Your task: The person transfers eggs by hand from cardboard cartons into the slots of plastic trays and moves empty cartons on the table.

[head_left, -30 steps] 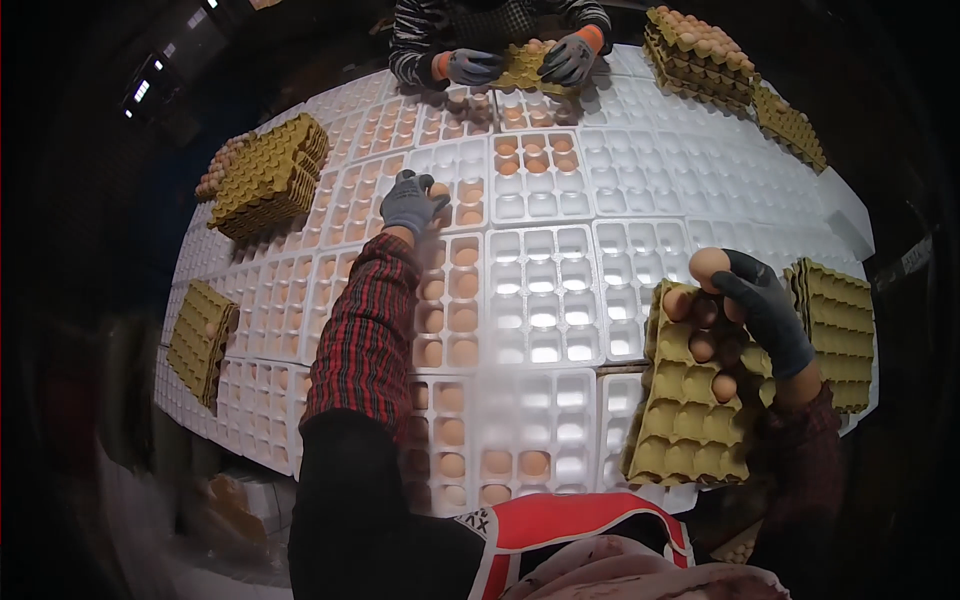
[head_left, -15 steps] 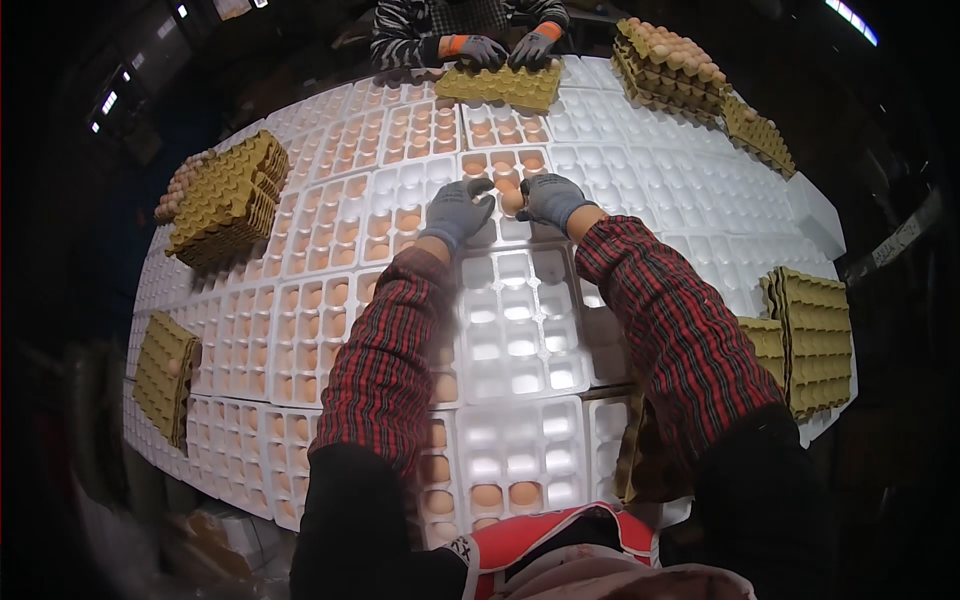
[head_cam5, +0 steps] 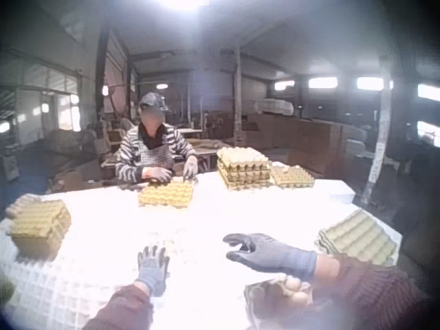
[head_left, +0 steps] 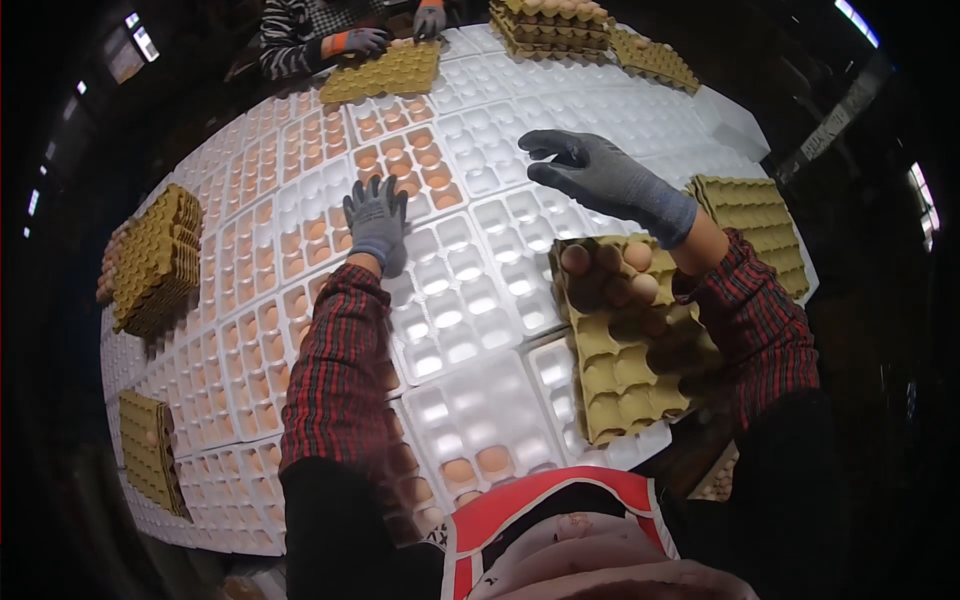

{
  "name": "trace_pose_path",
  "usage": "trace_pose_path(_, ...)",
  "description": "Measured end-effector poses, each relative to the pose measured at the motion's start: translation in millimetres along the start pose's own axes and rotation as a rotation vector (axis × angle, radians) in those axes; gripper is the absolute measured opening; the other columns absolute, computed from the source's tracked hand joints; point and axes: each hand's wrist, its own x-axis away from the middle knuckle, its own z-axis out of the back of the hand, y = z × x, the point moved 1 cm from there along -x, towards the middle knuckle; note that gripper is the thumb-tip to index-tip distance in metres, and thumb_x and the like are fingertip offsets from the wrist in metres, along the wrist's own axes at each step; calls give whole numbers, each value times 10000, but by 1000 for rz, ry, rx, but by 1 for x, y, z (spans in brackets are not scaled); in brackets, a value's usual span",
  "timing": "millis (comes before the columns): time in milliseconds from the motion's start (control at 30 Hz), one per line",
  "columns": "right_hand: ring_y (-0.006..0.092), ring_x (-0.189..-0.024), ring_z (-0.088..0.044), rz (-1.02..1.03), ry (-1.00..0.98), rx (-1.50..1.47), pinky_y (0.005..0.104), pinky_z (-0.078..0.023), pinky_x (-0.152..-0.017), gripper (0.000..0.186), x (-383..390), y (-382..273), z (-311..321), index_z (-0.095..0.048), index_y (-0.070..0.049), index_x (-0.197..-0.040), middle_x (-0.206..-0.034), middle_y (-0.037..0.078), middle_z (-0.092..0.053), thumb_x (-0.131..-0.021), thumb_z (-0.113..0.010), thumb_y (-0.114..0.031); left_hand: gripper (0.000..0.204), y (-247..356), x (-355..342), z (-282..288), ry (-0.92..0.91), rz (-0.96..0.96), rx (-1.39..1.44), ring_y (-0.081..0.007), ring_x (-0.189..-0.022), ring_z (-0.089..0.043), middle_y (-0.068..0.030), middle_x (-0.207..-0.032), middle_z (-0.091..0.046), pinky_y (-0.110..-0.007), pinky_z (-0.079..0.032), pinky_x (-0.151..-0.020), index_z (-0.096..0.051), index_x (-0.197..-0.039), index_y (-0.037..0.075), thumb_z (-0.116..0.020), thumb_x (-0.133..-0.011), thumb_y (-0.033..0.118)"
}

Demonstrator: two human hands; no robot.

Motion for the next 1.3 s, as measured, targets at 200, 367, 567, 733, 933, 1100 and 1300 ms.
trace_pose_path(200,195,-915,-677,-187,-16,64,322,-546,-823,447,171,37,71,-665,-46,-1193,-1059,98,-708,-800,-827,-185,490,164,47,121,-258,-379,732,-327,-1036,-660,-156,-1167,-662,-391,-539,-873,-637,-1250,68,-702,-894,398)
trace_pose_path(367,339,-961,-635,85,2,447,418,-525,-827,369,225,41,-2,-666,-95,-1061,-1046,130,-637,-727,-802,-174,436,271,120,136,-208,-723,395,-316,-858,-666,-144,-961,-643,-426,-546,-714,-615,-1071,88,-761,-793,389)
trace_pose_path(567,74,-807,-594,-268,119,-740,235,-519,-713,299,220,76,14,-647,-26,-1093,-991,15,-638,-868,-760,-187,391,274,129,139,-342,-478,391,-315,-859,-686,-126,-1020,-651,-417,-568,-722,-574,-1129,72,-739,-834,268)
trace_pose_path(733,224,-803,-663,31,107,-75,335,-543,-711,253,187,89,28,-636,-69,-1032,-960,74,-645,-827,-735,-179,387,241,82,142,-381,-194,826,-222,-946,-685,-99,-1084,-668,-341,-567,-843,-623,-1183,59,-715,-890,295)
trace_pose_path(933,322,-824,-663,150,53,387,422,-531,-734,197,175,82,12,-590,-95,-927,-890,133,-645,-776,-708,-141,322,264,80,130,-513,-336,42,-330,-967,-672,-100,-1058,-695,-417,-537,-850,-659,-1172,189,-655,-855,245)
trace_pose_path(1100,142,-884,-622,-181,132,-882,304,-542,-739,510,178,100,50,-596,-48,-1311,-1081,15,-638,-861,-767,-221,445,219,93,148,-410,86,1259,-185,-921,-686,-50,-1030,-687,-323,-573,-716,-621,-1292,109,-698,-891,287)
trace_pose_path(1300,339,-1051,-638,53,21,784,431,-533,-922,381,128,72,26,-688,-121,-1105,-1275,146,-566,-773,-811,-258,343,272,79,142,-228,-413,247,-231,-1009,-663,-95,-1079,-665,-397,-575,-732,-707,-1104,99,-751,-825,293)
